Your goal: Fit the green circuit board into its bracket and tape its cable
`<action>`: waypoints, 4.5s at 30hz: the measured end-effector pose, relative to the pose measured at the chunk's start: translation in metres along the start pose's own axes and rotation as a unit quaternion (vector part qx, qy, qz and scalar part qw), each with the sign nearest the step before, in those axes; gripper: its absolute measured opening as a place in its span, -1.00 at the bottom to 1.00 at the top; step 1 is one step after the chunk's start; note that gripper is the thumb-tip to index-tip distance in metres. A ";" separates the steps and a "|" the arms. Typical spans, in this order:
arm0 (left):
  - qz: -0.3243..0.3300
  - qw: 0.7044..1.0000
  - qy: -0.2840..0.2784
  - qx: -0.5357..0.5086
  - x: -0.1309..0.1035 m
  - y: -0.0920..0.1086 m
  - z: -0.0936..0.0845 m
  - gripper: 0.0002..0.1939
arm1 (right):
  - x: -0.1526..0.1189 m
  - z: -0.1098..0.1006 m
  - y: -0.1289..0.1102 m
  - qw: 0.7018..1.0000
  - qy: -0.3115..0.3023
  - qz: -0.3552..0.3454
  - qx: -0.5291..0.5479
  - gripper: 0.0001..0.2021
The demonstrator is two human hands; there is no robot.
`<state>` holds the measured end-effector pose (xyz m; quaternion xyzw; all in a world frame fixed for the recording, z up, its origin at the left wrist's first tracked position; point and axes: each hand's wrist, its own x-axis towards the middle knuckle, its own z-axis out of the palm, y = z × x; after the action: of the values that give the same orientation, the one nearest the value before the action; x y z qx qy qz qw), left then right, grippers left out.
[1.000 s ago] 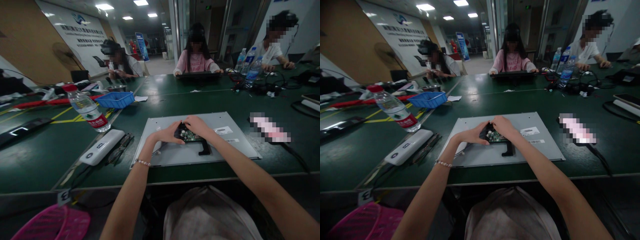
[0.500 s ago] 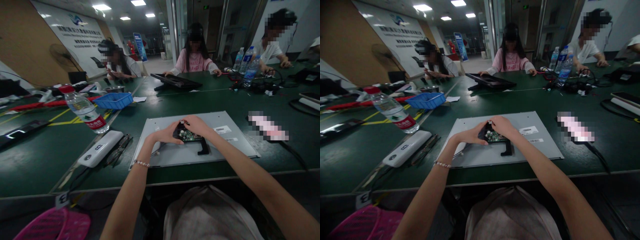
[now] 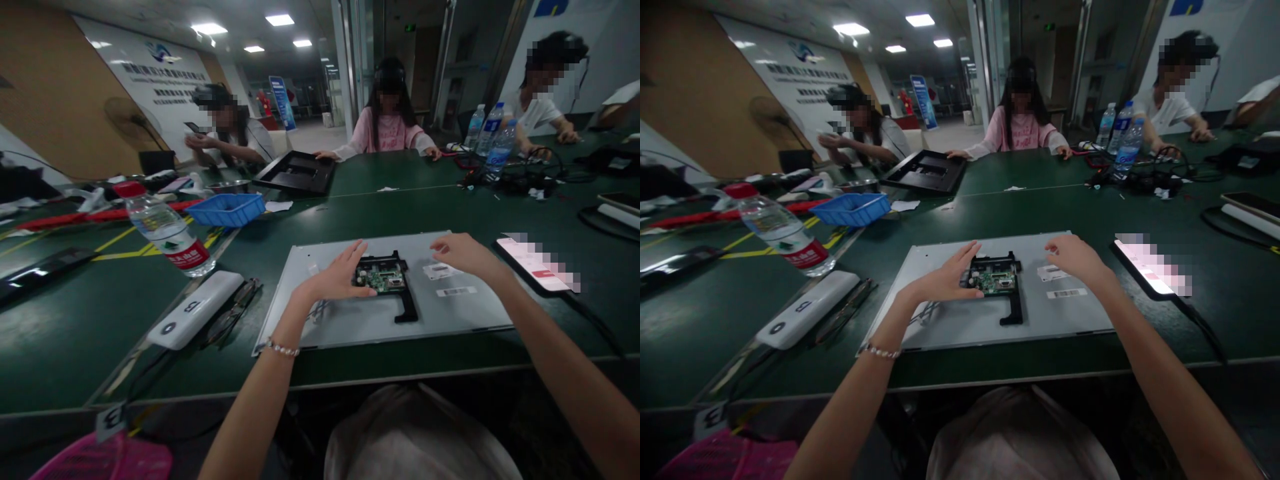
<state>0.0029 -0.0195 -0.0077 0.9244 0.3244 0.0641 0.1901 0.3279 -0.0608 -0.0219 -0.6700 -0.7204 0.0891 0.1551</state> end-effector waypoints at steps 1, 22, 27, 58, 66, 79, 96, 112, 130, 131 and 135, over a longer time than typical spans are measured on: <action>0.011 1.000 0.010 0.010 0.001 0.003 0.001 0.12 | -0.006 0.000 0.006 1.000 0.009 0.025 -0.011 -0.71; 0.147 0.986 0.035 0.065 0.013 0.045 0.019 -0.45 | -0.022 0.015 -0.001 0.984 -0.063 0.007 0.168 -0.84; 0.156 0.985 0.041 0.061 0.013 0.048 0.021 -0.45 | -0.021 0.020 -0.008 0.947 -0.112 -0.013 0.302 -0.82; 0.170 0.981 0.038 0.087 0.019 0.054 0.027 -0.68 | -0.024 0.023 -0.034 0.967 -0.080 -0.064 0.233 -0.90; 0.161 0.980 0.035 0.112 0.017 0.055 0.023 -0.61 | -0.025 0.018 -0.030 0.939 -0.087 -0.023 0.333 -0.79; -0.157 0.935 0.119 0.296 -0.008 0.008 -0.018 -0.60 | -0.027 0.020 -0.029 0.914 -0.104 -0.032 0.391 -0.74; -0.216 0.968 0.098 0.085 -0.030 -0.043 -0.046 -0.73 | -0.031 0.014 -0.035 0.924 -0.124 -0.011 0.363 -0.68; -0.195 0.968 0.159 0.016 -0.048 0.007 -0.016 -0.62 | -0.055 0.009 -0.085 0.936 -0.029 -0.126 0.328 -0.72; -0.246 0.938 0.184 0.161 -0.084 0.064 0.039 -0.62 | -0.085 0.071 -0.189 0.949 0.050 -0.307 0.058 -0.68; -0.250 0.937 0.176 0.167 -0.084 0.061 0.041 -0.62 | -0.085 0.072 -0.189 0.949 0.052 -0.304 0.058 -0.68; -0.267 0.930 0.182 0.177 -0.079 0.057 0.043 -0.64 | -0.088 0.079 -0.188 0.950 0.047 -0.300 0.072 -0.59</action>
<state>-0.0161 -0.1232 -0.0251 0.7949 0.5941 0.1197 -0.0284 0.1291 -0.1578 -0.0421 -0.4133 -0.8719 0.0580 0.2562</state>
